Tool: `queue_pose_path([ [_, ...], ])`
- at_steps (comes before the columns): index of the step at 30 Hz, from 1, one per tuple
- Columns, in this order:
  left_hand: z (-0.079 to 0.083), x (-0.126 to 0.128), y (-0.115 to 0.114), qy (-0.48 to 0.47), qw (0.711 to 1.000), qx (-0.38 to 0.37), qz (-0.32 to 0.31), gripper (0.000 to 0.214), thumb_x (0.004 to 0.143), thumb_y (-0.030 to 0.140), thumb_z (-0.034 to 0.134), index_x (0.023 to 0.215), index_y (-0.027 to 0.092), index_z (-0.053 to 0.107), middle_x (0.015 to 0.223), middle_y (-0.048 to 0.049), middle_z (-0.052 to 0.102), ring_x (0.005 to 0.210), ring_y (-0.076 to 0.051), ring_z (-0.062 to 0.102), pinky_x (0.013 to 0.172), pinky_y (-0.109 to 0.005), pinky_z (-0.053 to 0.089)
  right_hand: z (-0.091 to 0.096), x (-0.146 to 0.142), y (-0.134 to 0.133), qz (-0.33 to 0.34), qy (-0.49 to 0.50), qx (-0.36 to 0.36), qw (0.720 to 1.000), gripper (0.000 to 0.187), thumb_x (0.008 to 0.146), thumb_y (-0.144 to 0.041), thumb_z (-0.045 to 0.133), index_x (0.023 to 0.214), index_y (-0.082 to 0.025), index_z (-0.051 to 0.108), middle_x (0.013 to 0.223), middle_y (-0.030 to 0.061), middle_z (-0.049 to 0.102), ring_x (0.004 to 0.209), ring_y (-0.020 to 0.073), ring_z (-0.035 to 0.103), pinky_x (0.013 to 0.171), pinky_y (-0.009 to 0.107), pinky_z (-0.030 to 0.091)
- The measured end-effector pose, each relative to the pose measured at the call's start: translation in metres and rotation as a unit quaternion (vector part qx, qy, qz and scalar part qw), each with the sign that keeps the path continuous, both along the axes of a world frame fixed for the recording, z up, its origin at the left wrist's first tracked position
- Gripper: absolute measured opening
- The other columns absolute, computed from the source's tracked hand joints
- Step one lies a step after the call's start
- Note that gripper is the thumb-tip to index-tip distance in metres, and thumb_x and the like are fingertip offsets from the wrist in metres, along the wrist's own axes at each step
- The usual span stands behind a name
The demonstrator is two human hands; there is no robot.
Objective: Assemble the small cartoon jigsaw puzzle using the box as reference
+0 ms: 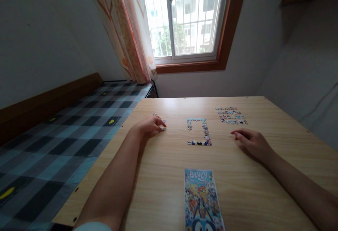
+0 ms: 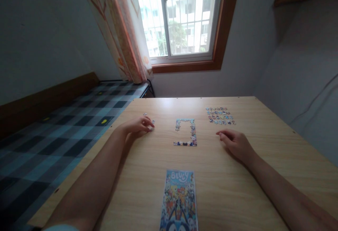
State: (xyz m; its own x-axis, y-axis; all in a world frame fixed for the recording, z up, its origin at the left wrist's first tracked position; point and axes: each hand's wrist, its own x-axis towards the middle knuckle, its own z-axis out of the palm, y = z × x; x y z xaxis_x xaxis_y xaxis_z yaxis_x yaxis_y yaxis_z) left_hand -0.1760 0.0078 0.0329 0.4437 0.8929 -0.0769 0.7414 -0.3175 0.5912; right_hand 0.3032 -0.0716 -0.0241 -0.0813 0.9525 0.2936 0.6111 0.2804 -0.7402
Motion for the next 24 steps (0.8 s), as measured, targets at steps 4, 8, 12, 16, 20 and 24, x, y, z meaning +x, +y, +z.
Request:
queue_pose_path([
  [4, 0.002, 0.012, -0.001, 0.091, 0.995, 0.043, 0.019, 0.024, 0.070, 0.036, 0.073, 0.088, 0.022, 0.082, 0.090, -0.0059, 0.070, 0.086, -0.021, 0.061, 0.077, -0.028, 0.046, -0.001, -0.001, 0.001, 0.005, 0.012, 0.001, 1.000, 0.039, 0.087, -0.050, 0.055, 0.092, -0.019, 0.078, 0.076, 0.0060, 0.074, 0.075, 0.0233, 0.068, 0.069, 0.032, 0.051],
  [8, 0.002, 0.026, 0.002, 0.158, 0.985, 0.067, 0.032, 0.022, 0.072, 0.038, 0.073, 0.083, 0.021, 0.081, 0.082, -0.0060, 0.071, 0.079, -0.021, 0.062, 0.072, -0.028, 0.045, -0.003, -0.001, 0.003, 0.005, 0.004, 0.003, 1.000, 0.038, 0.088, -0.049, 0.055, 0.093, -0.019, 0.078, 0.076, 0.0055, 0.073, 0.074, 0.0230, 0.068, 0.067, 0.032, 0.050],
  [12, 0.001, 0.042, 0.001, 0.167, 0.982, 0.088, 0.018, 0.023, 0.073, 0.042, 0.074, 0.080, 0.021, 0.080, 0.086, -0.0082, 0.073, 0.078, -0.021, 0.062, 0.074, -0.030, 0.045, -0.005, -0.001, 0.003, 0.007, 0.000, -0.002, 1.000, 0.038, 0.089, -0.049, 0.055, 0.094, -0.019, 0.078, 0.077, 0.0053, 0.073, 0.075, 0.0230, 0.068, 0.066, 0.031, 0.049],
  [16, 0.002, 0.062, -0.005, 0.159, 0.982, 0.095, -0.020, 0.018, 0.075, 0.039, 0.075, 0.081, 0.022, 0.080, 0.089, -0.0066, 0.073, 0.079, -0.019, 0.063, 0.074, -0.027, 0.046, -0.005, -0.001, 0.004, 0.012, -0.002, -0.004, 1.000, 0.037, 0.089, -0.047, 0.054, 0.094, -0.019, 0.078, 0.077, 0.0050, 0.073, 0.074, 0.0224, 0.067, 0.065, 0.031, 0.048],
  [20, -0.003, 0.085, -0.013, 0.124, 0.984, 0.116, -0.048, 0.012, 0.078, 0.032, 0.074, 0.082, 0.021, 0.078, 0.093, -0.0061, 0.071, 0.081, -0.018, 0.064, 0.077, -0.027, 0.048, -0.005, -0.002, 0.005, 0.018, -0.001, 0.003, 1.000, 0.036, 0.090, -0.046, 0.054, 0.094, -0.019, 0.078, 0.076, 0.0044, 0.072, 0.072, 0.0213, 0.066, 0.064, 0.030, 0.048],
  [24, -0.014, 0.104, -0.019, 0.061, 0.986, 0.149, -0.036, 0.007, 0.079, 0.027, 0.074, 0.082, 0.022, 0.077, 0.092, -0.0042, 0.070, 0.083, -0.018, 0.064, 0.077, -0.027, 0.049, -0.004, -0.003, 0.004, 0.027, -0.001, 0.003, 1.000, 0.035, 0.090, -0.044, 0.054, 0.094, -0.019, 0.078, 0.077, 0.0042, 0.073, 0.073, 0.0208, 0.067, 0.065, 0.030, 0.048],
])
